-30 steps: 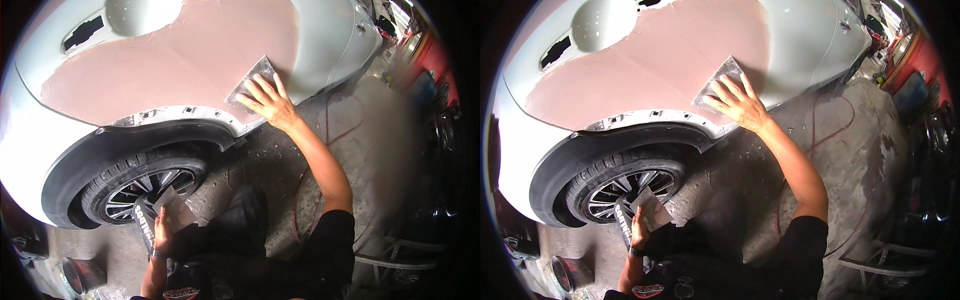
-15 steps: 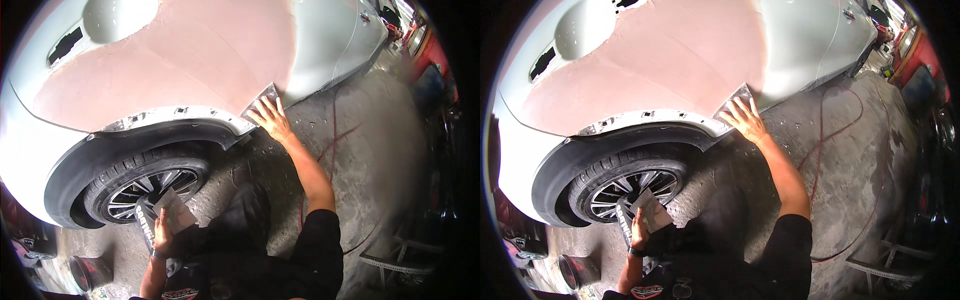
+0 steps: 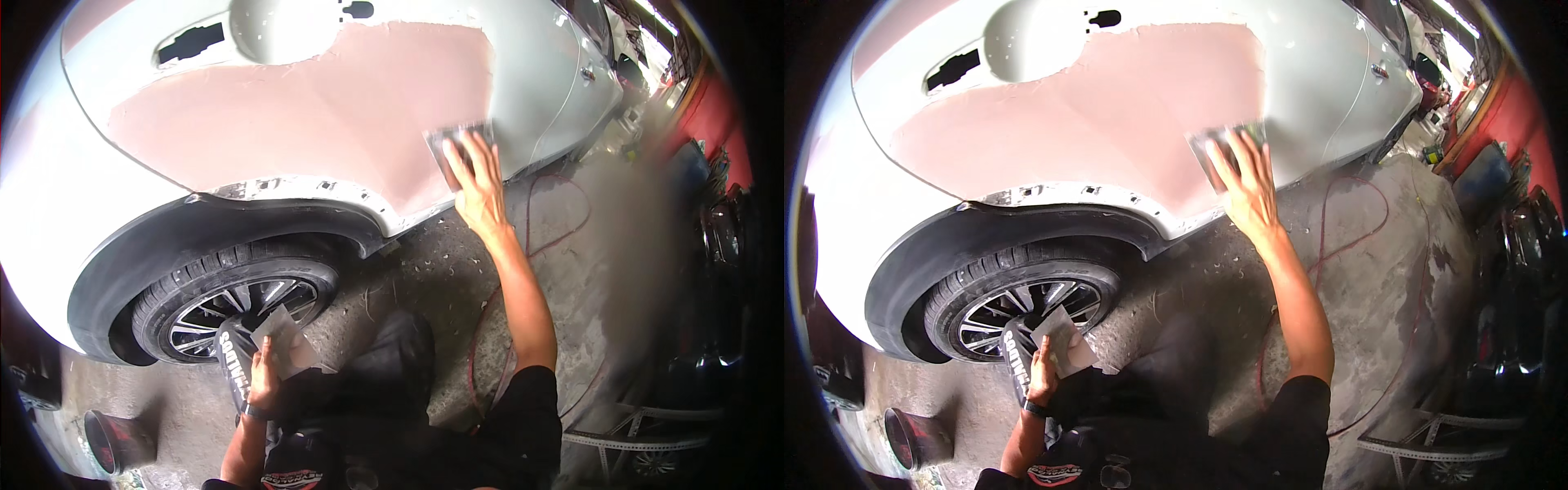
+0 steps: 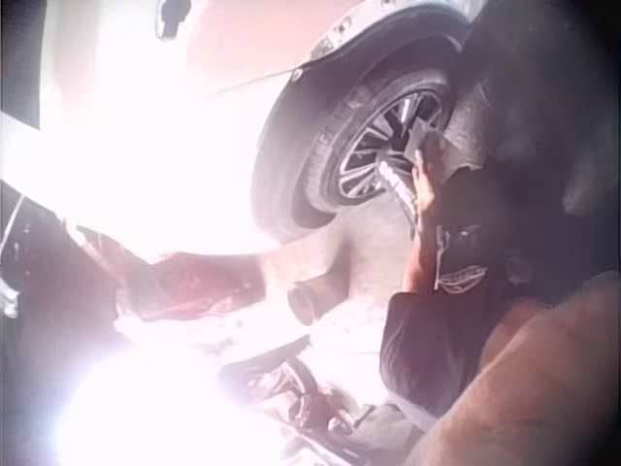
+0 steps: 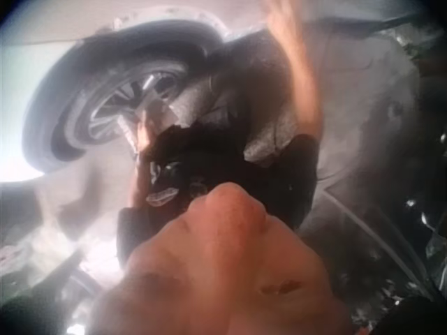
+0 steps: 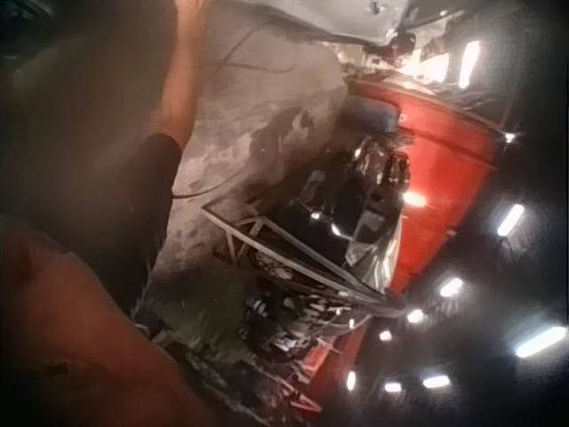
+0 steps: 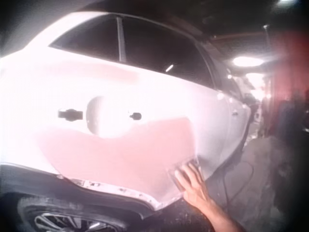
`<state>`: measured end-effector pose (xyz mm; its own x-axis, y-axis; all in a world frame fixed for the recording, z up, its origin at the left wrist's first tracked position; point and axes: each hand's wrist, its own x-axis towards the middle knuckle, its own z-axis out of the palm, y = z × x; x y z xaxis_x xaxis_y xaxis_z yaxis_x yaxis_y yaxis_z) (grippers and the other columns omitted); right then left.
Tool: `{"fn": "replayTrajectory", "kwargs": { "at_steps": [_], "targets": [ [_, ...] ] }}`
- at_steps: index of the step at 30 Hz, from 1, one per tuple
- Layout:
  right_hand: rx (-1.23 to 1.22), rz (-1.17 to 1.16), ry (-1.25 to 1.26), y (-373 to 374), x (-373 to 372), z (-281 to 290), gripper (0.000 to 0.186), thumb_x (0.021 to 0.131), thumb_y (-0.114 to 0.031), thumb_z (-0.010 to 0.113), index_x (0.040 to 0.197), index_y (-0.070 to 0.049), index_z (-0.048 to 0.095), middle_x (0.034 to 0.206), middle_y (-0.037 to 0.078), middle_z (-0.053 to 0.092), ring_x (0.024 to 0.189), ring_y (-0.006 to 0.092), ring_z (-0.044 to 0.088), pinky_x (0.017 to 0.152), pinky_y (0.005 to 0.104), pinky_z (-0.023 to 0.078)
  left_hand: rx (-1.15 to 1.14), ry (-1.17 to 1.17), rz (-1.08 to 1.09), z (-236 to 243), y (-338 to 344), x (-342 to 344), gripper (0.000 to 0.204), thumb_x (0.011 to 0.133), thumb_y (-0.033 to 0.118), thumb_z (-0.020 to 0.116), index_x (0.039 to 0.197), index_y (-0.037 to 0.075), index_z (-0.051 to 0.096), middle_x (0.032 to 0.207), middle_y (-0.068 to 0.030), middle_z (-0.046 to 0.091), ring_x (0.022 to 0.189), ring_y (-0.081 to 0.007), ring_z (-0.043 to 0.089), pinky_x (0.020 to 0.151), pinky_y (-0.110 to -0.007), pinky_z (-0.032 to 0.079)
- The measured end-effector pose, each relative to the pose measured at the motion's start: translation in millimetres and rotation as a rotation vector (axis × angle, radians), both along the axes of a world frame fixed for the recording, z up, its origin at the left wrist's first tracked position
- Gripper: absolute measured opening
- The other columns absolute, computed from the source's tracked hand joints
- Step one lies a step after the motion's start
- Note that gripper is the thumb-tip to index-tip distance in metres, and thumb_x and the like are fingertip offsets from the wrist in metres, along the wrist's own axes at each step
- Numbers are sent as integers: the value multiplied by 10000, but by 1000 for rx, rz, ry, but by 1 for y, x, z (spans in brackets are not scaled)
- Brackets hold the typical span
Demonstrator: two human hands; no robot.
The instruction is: The person sands patches of pink body filler on a white car's rear quarter panel and door using a sanding block and a handheld sanding sheet.
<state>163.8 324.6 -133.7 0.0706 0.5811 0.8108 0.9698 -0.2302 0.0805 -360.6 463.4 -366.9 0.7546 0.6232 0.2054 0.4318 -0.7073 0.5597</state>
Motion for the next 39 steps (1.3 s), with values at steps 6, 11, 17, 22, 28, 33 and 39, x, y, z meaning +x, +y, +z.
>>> {"fn": "replayTrajectory", "kwargs": {
  "at_steps": [6, 11, 17, 22, 28, 33, 39],
  "targets": [
    [74, 131, -205, 57, -60, 118, 706, 785, 37, 615, 1440, -224, 576, 1450, 149, 496, 1364, 376, 453, 1102, 657, 356, -100, -59, 49, -10, -1, 2, 773, 801, -114, 477, 1553, -56, 304, 991, -266, 580, 886, -418, 546, 832, -472, 490],
    [124, 153, -253, 84, -69, 137, 693, 784, 18, 646, 1426, -237, 592, 1389, 152, 529, 1298, 362, 502, 1074, 646, 368, -210, -79, 110, -9, -5, 3, 719, 854, -125, 422, 1553, 32, 364, 1115, -254, 592, 1017, -396, 577, 937, -431, 484],
    [69, 222, -285, 86, -71, 129, 636, 824, -5, 623, 1406, -260, 609, 1393, 119, 550, 1289, 342, 512, 1093, 626, 367, -529, 26, 278, 24, -8, 19, 691, 896, -126, 372, 1557, 75, 389, 1174, -237, 599, 1076, -374, 591, 992, -414, 481],
    [-23, 203, -369, 79, -61, 110, 590, 854, -43, 588, 1387, -293, 625, 1394, 77, 563, 1295, 318, 516, 1098, 618, 376, -368, 77, 192, 12, -7, 9, 671, 920, -83, 423, 1572, 62, 351, 1174, -247, 588, 1087, -381, 587, 999, -416, 477],
    [-110, 198, -360, 61, -49, 82, 604, 831, -64, 617, 1395, -277, 612, 1428, 79, 559, 1338, 318, 502, 1141, 659, 330, -795, -261, 367, 4, -6, 11, 521, 1039, 247, 528, 1495, 10, 439, 1299, -164, 587, 1153, -305, 579, 1008, -393, 464],
    [-254, 108, -294, 11, -65, 78, 593, 781, -60, 667, 1357, -197, 645, 1440, 121, 550, 1350, 341, 491, 1156, 664, 293, -1374, -1035, 436, 139, -40, 82, 432, 1063, 337, 525, 1358, 23, 558, 1116, -72, 617, 997, -193, 580, 894, -340, 469],
    [-278, 284, -238, -25, -145, 90, 431, 926, -193, 594, 1352, -178, 659, 1441, 179, 548, 1332, 401, 522, 1114, 655, 359, -1131, -1476, -27, 200, -24, 139, 357, 1072, 327, 529, 1270, 41, 609, 1221, -52, 642, 1119, -154, 590, 995, -328, 453]
  ]
}}
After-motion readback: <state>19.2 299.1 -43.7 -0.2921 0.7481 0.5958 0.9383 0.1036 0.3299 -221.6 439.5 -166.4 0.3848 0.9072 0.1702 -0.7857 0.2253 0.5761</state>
